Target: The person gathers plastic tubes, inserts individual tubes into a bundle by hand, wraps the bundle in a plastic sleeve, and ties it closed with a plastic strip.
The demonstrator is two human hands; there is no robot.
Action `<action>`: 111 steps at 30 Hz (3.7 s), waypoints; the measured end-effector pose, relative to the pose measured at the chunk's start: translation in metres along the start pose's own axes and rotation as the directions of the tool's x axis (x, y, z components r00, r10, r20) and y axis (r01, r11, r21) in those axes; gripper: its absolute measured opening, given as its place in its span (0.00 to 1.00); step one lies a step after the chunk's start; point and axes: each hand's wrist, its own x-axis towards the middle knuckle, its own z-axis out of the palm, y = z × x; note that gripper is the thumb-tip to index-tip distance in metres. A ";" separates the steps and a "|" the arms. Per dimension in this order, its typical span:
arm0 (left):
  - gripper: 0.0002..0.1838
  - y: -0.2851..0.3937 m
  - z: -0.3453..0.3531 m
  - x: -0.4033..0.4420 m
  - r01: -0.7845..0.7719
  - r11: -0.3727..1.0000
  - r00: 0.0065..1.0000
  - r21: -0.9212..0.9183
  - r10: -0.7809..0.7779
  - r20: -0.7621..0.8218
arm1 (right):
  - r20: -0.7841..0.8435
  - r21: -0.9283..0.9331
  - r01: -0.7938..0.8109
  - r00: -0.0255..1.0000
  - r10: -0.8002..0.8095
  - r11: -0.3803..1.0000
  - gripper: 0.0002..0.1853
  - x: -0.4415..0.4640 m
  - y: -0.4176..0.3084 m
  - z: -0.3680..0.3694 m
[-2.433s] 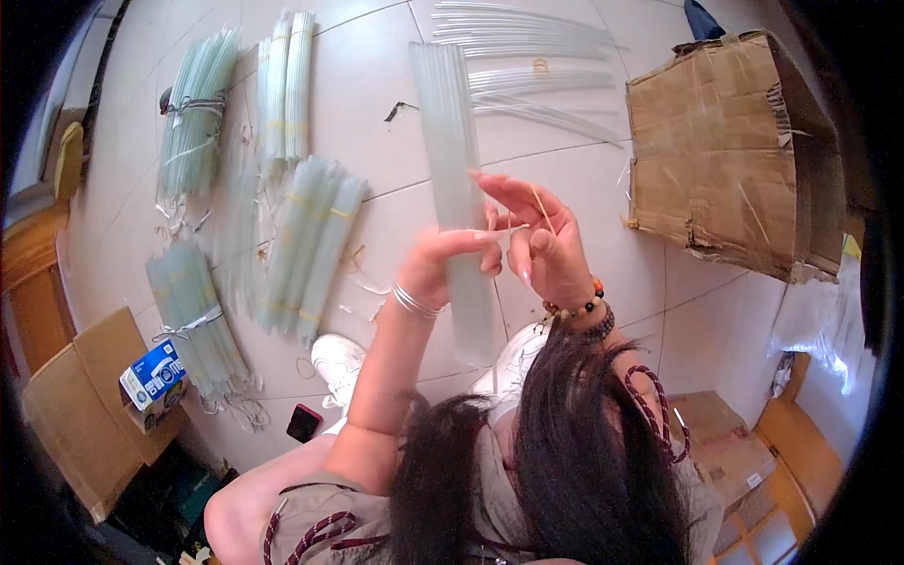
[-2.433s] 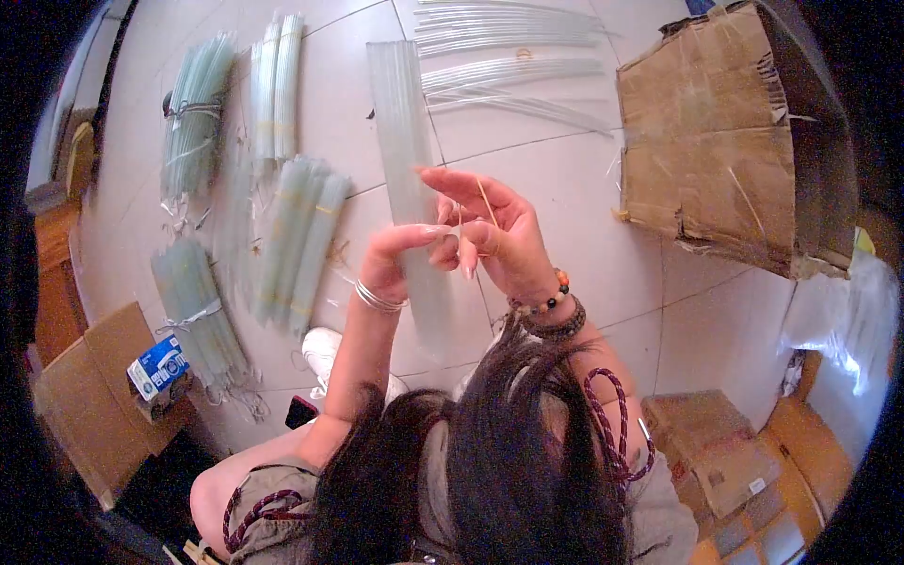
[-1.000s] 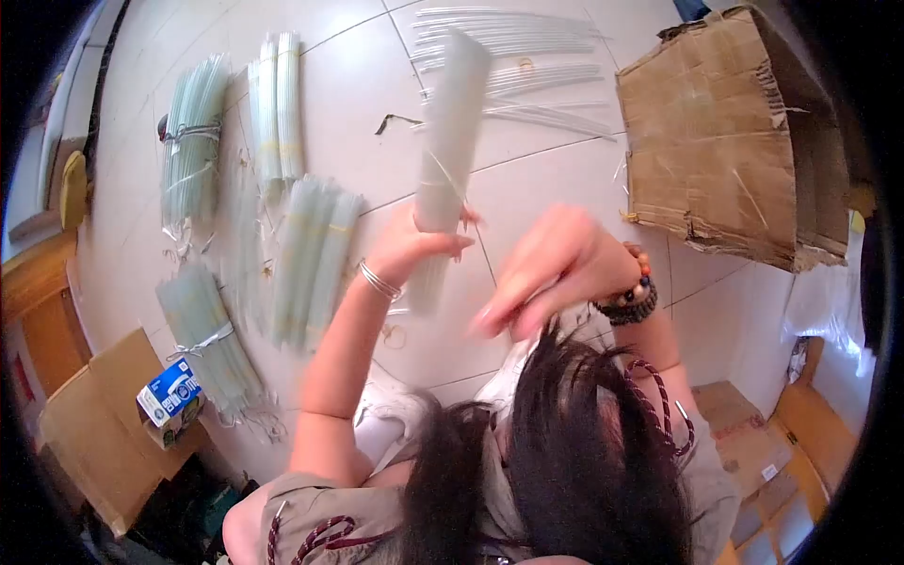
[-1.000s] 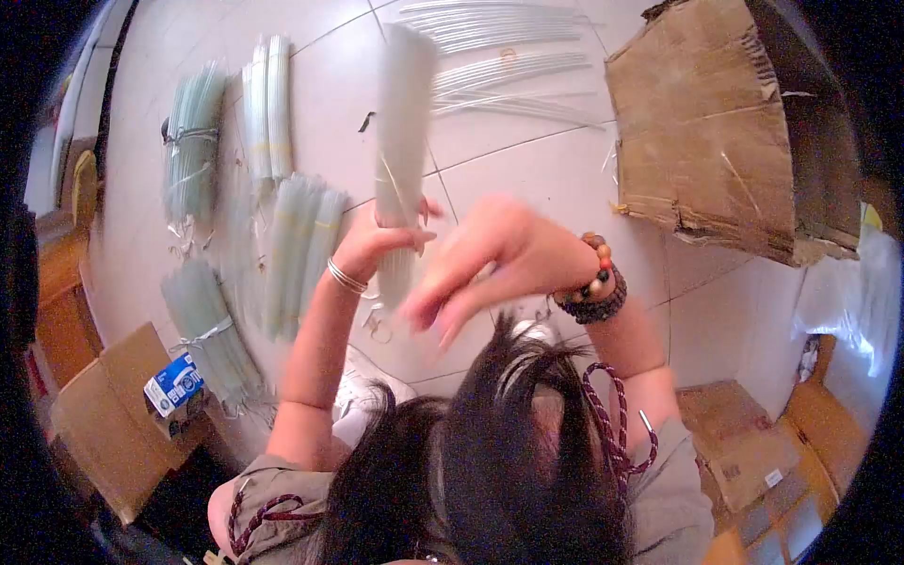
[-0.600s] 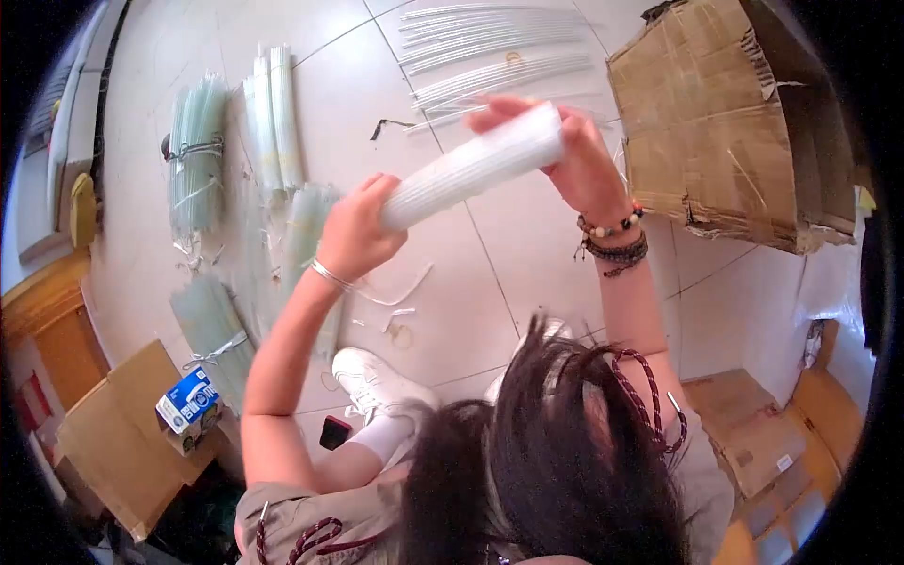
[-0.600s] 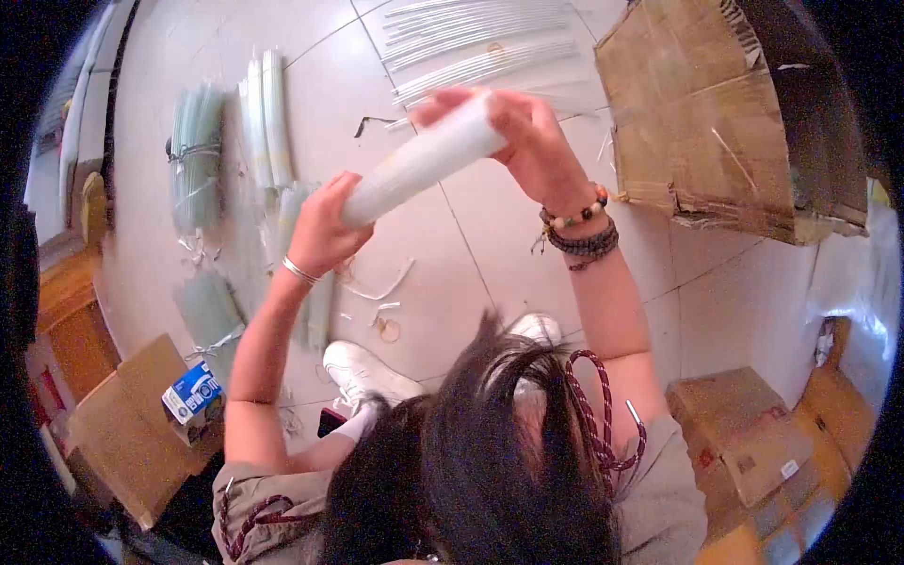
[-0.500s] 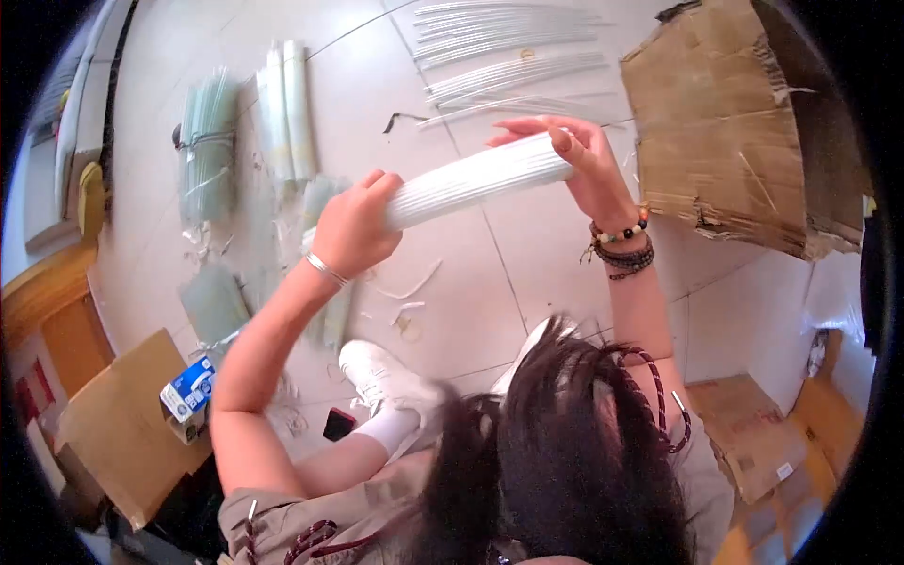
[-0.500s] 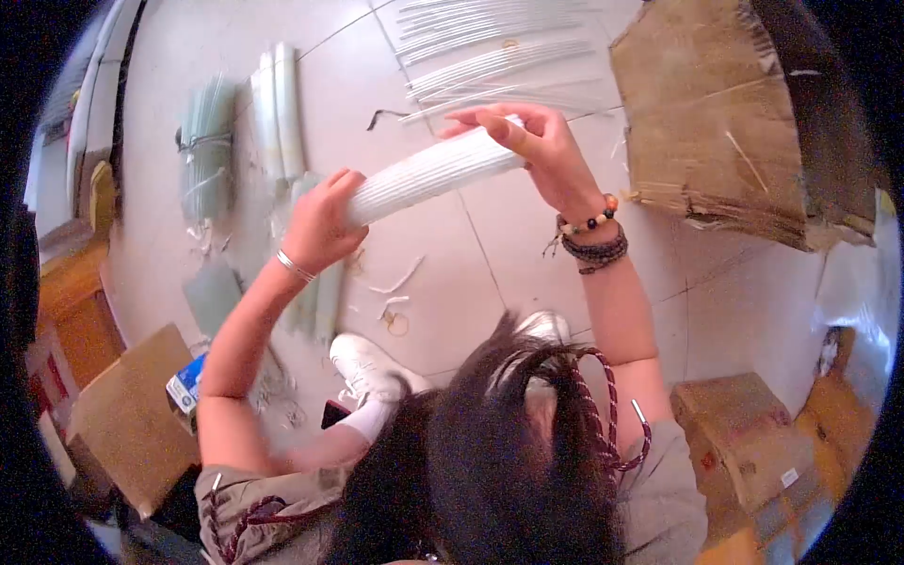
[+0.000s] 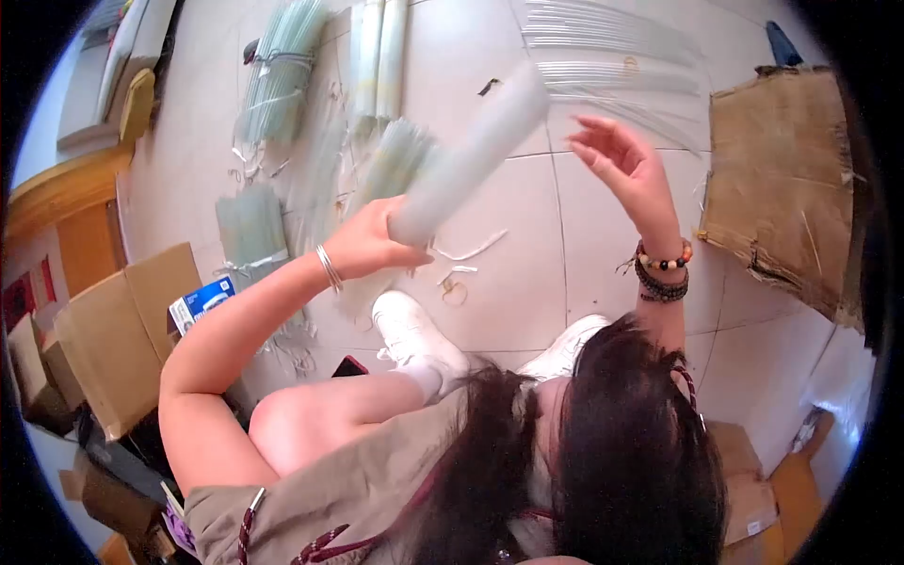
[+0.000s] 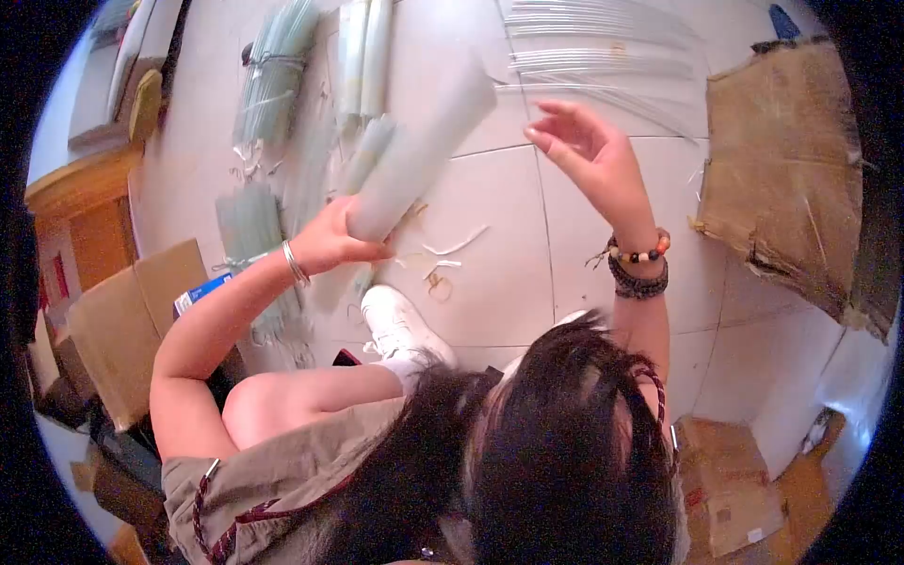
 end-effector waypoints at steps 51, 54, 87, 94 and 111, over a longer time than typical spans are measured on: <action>0.22 -0.064 0.025 0.001 -0.255 0.810 0.966 -0.528 0.189 -0.178 | 0.179 0.272 -0.243 0.964 0.199 0.931 0.16 -0.011 0.008 0.142; 0.21 -0.051 0.028 -0.001 -0.256 0.774 0.967 -0.579 0.196 -0.166 | 0.260 0.377 -0.289 0.945 0.199 0.880 0.18 -0.013 0.017 0.141; 0.17 -0.062 0.010 -0.018 -0.145 0.862 0.944 0.485 0.268 -0.193 | 0.527 0.090 0.546 0.684 -0.505 0.833 0.57 0.051 -0.040 0.054; 0.18 -0.071 0.013 -0.005 -0.104 0.828 0.992 -0.551 0.049 -0.114 | 0.702 0.661 -0.053 0.397 -0.591 0.749 0.55 -0.018 -0.002 0.084; 0.24 -0.082 -0.001 -0.005 -0.033 0.948 0.965 0.316 0.112 -0.237 | 0.632 -0.492 0.734 0.671 -0.388 0.467 0.46 -0.013 -0.042 0.131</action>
